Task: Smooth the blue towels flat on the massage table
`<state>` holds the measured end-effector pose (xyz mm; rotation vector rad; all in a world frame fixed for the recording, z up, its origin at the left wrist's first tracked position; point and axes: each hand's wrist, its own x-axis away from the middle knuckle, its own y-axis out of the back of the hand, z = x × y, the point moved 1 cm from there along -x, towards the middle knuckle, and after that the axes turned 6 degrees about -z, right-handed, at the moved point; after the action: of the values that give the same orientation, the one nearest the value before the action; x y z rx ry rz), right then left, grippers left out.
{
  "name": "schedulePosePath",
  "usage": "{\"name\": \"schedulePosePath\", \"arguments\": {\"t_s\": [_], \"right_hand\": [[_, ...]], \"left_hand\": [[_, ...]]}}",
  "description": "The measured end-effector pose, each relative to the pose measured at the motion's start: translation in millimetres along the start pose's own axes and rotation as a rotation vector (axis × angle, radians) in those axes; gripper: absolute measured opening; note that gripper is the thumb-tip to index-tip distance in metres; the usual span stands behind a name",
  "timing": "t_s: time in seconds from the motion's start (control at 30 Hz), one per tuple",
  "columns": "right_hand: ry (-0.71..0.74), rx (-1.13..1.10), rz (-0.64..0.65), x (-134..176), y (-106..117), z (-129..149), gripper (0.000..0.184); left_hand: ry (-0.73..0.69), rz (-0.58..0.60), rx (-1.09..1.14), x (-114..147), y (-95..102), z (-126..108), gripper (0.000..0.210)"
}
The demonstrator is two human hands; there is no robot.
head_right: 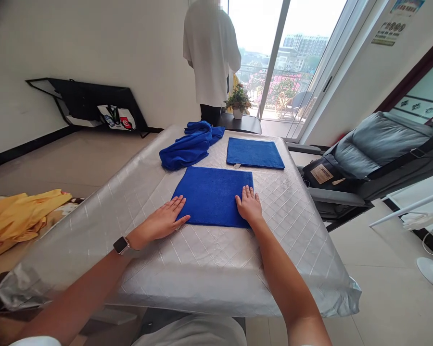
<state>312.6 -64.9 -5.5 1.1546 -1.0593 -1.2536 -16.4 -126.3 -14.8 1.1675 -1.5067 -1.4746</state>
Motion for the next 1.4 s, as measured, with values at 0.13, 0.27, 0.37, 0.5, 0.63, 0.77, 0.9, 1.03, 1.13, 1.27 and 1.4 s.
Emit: {"name": "schedulePosePath", "arguments": {"t_s": [0.13, 0.27, 0.37, 0.5, 0.63, 0.77, 0.9, 1.03, 1.13, 1.27, 1.4], "right_hand": [[0.001, -0.013, 0.010, -1.4, 1.7, 0.5, 0.069], [0.003, -0.012, -0.007, -0.8, 0.4, -0.2, 0.068], [0.018, 0.014, -0.040, 1.2, -0.6, -1.1, 0.065], [0.019, 0.030, -0.025, 2.6, 0.0, -0.7, 0.064], [0.005, 0.016, -0.022, 1.9, 2.4, 1.8, 0.066], [-0.029, -0.006, -0.018, 0.5, 3.1, 2.9, 0.068], [-0.034, -0.008, -0.001, -0.7, 2.3, 2.1, 0.069], [-0.038, 0.000, 0.001, -1.1, 2.4, 0.9, 0.069], [-0.041, 0.003, -0.002, -1.5, 2.9, 0.3, 0.069], [-0.043, 0.016, 0.016, -1.7, 3.3, 0.5, 0.070], [-0.050, 0.032, 0.048, -1.8, 6.7, 0.5, 0.070]], "left_hand": [[-0.055, -0.025, -0.053, -27.5, 10.2, -37.5, 0.074], [-0.304, -0.082, 0.016, -80.1, 8.6, -109.2, 0.067], [-0.348, -0.079, 0.069, -118.8, 1.3, -149.0, 0.072], [-0.290, -0.036, 0.140, -142.3, -11.8, -160.7, 0.073], [-0.274, -0.060, 0.171, -134.7, -19.3, -143.0, 0.077], [-0.189, -0.067, 0.131, -122.7, -16.8, -107.7, 0.082], [-0.014, -0.057, 0.083, -117.0, -14.3, -59.8, 0.082], [0.238, -0.113, 0.037, -115.3, -15.4, -19.8, 0.082], [0.320, -0.118, 0.037, -115.1, -16.8, -2.6, 0.083], [0.338, -0.113, 0.063, -114.0, -16.7, 8.8, 0.083], [0.341, -0.122, 0.072, -113.6, -16.8, 10.8, 0.085]]}}
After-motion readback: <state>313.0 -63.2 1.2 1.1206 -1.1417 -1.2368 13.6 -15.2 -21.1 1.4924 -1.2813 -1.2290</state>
